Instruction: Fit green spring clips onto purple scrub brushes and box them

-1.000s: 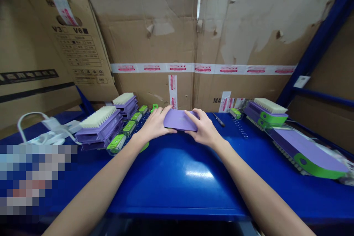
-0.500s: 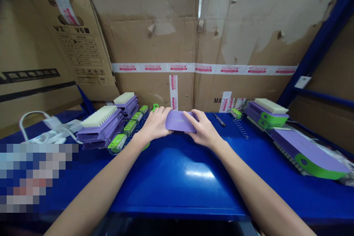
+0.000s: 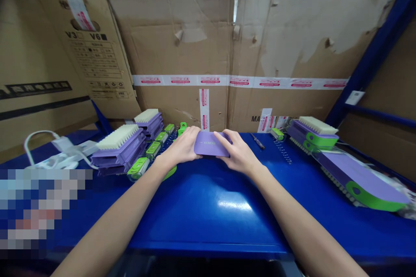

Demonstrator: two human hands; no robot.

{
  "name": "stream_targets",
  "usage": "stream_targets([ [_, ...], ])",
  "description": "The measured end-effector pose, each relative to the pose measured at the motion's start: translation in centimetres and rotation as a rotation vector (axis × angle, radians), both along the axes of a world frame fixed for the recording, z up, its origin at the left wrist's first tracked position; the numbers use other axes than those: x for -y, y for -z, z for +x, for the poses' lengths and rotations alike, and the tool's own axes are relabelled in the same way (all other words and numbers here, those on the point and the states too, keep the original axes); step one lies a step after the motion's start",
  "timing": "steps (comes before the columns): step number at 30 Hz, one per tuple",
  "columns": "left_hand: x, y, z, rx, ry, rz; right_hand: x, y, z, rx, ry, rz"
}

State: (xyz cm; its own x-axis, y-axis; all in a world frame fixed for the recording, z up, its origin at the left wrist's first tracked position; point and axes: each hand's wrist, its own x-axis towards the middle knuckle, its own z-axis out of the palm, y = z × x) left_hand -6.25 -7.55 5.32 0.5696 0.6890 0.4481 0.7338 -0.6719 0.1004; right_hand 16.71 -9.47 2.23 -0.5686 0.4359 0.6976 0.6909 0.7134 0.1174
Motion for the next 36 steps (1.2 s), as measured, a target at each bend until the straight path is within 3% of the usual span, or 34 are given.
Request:
stream_targets([
  [7, -0.1, 0.5, 0.4, 0.012, 0.157, 0.056, -0.5, 0.5, 1.0, 0.016, -0.01, -0.011],
  [19, 0.2, 1.3, 1.1, -0.006, 0.119, 0.111, -0.6, 0.7, 0.6, 0.054, -0.02, 0.048],
  [28, 0.1, 1.8, 1.4, -0.009, 0.12, 0.086, -0.9, 1.1, 0.5, -0.149, 0.036, -0.316],
  [36, -0.1, 2.4, 1.4, -0.092, 0.081, 0.087, -1.0, 1.4, -0.1, -0.399, 0.043, -0.44],
])
